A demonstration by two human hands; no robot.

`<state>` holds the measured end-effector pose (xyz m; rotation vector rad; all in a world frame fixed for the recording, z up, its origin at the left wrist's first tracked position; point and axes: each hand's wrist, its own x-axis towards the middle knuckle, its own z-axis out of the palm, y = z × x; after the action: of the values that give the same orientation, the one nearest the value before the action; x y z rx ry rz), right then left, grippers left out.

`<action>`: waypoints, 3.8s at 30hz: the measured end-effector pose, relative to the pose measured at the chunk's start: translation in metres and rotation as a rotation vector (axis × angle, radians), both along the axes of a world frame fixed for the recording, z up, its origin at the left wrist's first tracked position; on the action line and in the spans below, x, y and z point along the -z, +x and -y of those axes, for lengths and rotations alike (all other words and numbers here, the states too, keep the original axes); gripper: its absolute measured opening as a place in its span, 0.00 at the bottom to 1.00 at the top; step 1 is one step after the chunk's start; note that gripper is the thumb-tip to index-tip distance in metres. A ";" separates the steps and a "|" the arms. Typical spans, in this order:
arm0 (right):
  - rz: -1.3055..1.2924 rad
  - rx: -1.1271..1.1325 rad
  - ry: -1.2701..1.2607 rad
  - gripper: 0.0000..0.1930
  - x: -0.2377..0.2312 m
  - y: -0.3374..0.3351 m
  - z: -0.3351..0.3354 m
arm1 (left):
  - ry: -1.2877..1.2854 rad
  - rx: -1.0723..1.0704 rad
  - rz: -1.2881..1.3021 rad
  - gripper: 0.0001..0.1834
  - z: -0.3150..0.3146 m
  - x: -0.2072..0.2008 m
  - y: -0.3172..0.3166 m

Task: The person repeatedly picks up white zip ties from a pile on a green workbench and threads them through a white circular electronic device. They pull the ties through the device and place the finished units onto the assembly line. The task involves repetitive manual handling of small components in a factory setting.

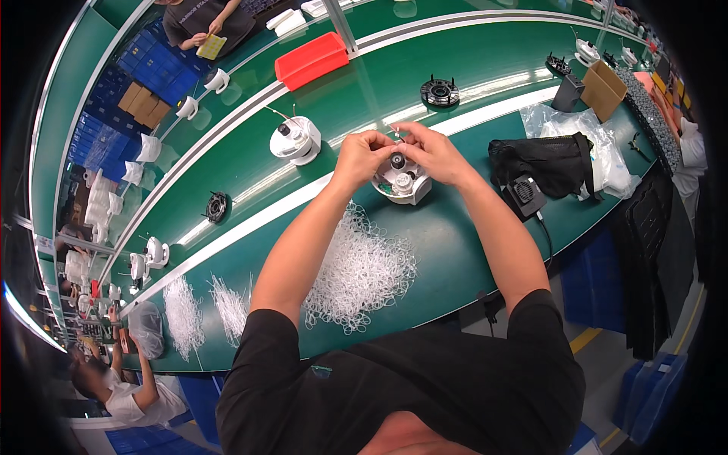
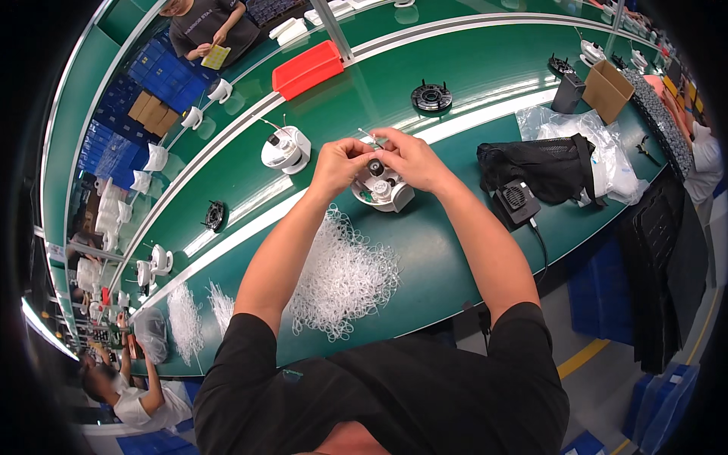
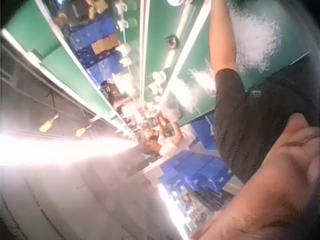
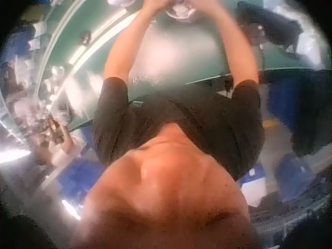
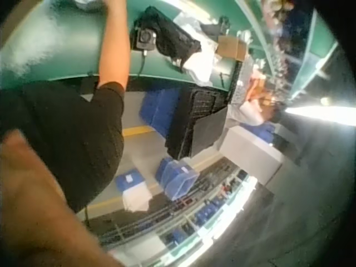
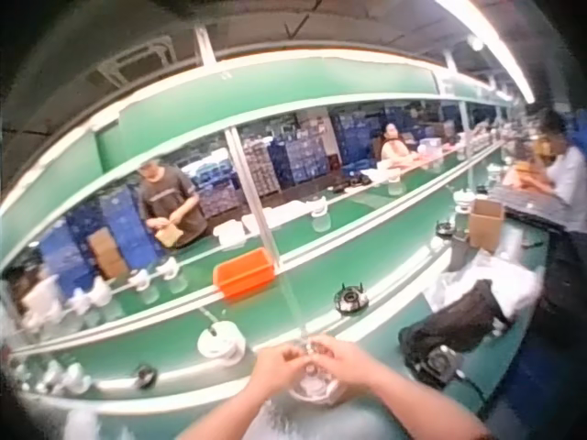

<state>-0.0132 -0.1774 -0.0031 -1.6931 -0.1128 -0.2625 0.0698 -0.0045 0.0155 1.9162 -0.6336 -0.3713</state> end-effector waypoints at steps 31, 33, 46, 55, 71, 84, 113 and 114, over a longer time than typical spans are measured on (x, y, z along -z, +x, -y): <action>-0.159 0.066 -0.842 0.07 -0.010 -0.004 0.015 | 0.059 -0.256 0.458 0.09 -0.036 0.017 0.018; -0.216 0.034 -0.744 0.07 -0.020 -0.008 0.022 | -0.014 -0.362 0.306 0.13 -0.055 0.008 0.031; -0.198 0.717 -0.626 0.07 0.012 0.137 0.073 | -0.564 -0.546 -0.513 0.28 -0.068 0.056 0.109; 0.331 0.923 -0.613 0.15 0.010 0.071 0.036 | -0.523 -0.423 -0.441 0.18 -0.046 0.044 0.096; -0.080 0.121 -0.033 0.14 0.013 -0.009 0.026 | -0.040 0.234 -0.480 0.16 -0.030 0.018 -0.059; -0.125 0.006 -0.078 0.14 0.004 -0.032 0.028 | 0.303 0.014 0.116 0.10 -0.083 0.019 -0.031; -0.110 0.040 -0.138 0.12 0.009 -0.036 0.023 | 0.689 0.341 0.472 0.04 -0.074 0.006 -0.067; -0.111 0.037 -0.147 0.12 0.009 -0.035 0.024 | 0.635 0.346 0.504 0.04 -0.075 0.008 -0.067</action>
<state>-0.0487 -0.2010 -0.0124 -1.8534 -0.0190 -0.1908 0.0030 0.0708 0.0076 2.5387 -1.3096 -0.3282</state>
